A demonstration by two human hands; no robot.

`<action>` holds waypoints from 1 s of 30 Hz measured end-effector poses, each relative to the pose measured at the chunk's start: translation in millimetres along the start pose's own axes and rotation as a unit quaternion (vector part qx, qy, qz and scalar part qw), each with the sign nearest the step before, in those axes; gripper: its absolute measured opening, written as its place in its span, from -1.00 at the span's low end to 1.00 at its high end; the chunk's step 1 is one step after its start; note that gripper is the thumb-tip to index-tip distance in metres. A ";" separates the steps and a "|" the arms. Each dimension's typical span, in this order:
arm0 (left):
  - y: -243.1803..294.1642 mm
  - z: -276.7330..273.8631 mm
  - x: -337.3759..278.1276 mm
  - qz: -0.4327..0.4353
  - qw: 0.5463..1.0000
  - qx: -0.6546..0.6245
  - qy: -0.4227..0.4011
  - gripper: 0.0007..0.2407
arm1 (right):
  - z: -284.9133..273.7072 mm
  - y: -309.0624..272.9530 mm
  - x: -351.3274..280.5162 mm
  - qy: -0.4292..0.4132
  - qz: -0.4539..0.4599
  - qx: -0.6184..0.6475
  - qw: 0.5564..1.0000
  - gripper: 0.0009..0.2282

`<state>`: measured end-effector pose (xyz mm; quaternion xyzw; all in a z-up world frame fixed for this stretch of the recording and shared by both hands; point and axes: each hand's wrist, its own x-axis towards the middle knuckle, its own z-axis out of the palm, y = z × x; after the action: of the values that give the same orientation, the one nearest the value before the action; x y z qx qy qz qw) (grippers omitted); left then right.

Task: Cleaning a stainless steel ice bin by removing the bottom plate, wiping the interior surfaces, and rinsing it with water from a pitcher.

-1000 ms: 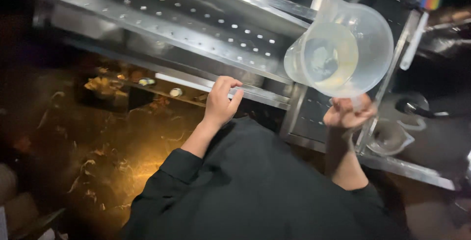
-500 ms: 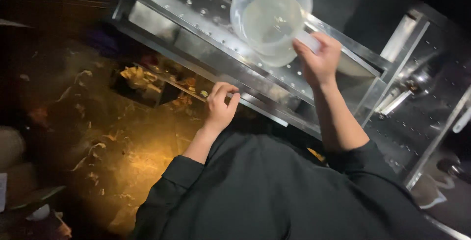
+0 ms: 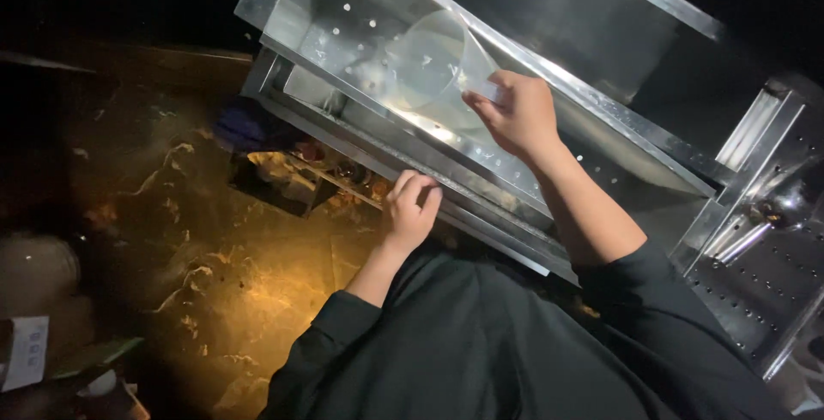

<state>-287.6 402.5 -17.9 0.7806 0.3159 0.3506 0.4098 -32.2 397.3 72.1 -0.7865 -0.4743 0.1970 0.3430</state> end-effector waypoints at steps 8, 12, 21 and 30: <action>9.2 20.2 14.8 0.009 0.999 -0.009 -0.040 -0.98 | -35.5 26.5 -33.9 -0.041 0.047 -0.083 0.995 -0.72; 11.8 28.9 4.6 0.004 0.996 -0.086 -0.022 -0.94 | -47.7 64.4 -58.2 -0.054 0.083 -0.094 0.991 -0.72; 29.2 20.3 -5.9 0.010 0.997 -0.067 -0.032 -0.95 | -42.6 41.8 -48.7 -0.046 0.102 -0.153 0.982 -0.78; 28.5 -11.5 -22.5 -0.019 0.999 0.011 -0.024 -0.97 | -10.6 6.6 -19.3 -0.050 0.129 -0.154 0.978 -0.74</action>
<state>-303.5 376.4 5.0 0.7872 0.3246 0.3202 0.4152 -30.6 374.5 74.2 -0.8739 -0.4098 0.2030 0.1649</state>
